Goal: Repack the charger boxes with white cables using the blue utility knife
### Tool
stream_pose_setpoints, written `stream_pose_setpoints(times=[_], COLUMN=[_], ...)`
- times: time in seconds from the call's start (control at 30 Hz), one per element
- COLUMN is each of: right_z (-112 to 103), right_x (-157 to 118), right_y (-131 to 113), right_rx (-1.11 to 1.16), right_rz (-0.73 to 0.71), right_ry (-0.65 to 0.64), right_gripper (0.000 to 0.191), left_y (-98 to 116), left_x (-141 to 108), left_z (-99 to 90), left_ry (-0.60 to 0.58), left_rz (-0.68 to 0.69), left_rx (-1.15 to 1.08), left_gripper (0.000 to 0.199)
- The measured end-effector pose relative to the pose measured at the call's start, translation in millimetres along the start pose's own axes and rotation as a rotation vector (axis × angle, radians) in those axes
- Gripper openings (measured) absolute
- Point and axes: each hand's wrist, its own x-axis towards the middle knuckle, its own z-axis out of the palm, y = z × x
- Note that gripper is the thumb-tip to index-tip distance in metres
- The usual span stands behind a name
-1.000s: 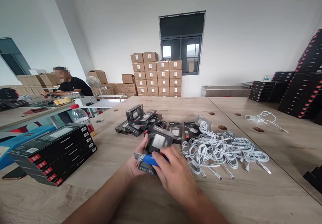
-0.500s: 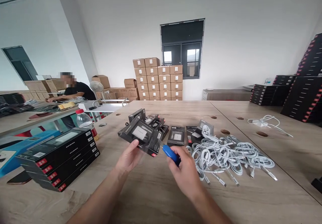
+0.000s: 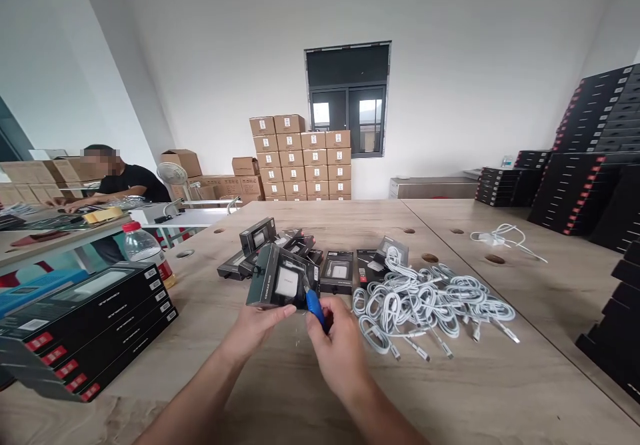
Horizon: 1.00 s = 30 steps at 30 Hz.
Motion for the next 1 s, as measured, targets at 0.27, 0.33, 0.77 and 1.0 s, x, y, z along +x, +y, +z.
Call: stream_pose_setpoints(times=[0.27,0.33,0.77,1.0], right_z=[12.8,12.1,-42.0,-26.9], right_x=[7.2,11.1,18.6,-10.4], right_y=[0.5,3.8,4.6,1.5], right_rx=[0.150,0.178,-0.147,-0.618], right_rz=[0.075,0.098,0.068,-0.086], right_ry=[0.125,0.149,-0.091,-0.355], right_gripper=[0.028,0.030,0.013,0.024], left_y=[6.2,7.3,12.4,28.3], left_x=[-11.2,-13.4,4.3,8.1], left_z=[15.2,16.7,-16.3,-18.9], left_ry=[0.129,0.089,0.236,0.212], left_rz=[-0.028,-0.058,-0.311,-0.251], left_rx=[-0.125,-0.131,-0.587,-0.698], left_gripper=[0.126,0.121,0.048,0.058])
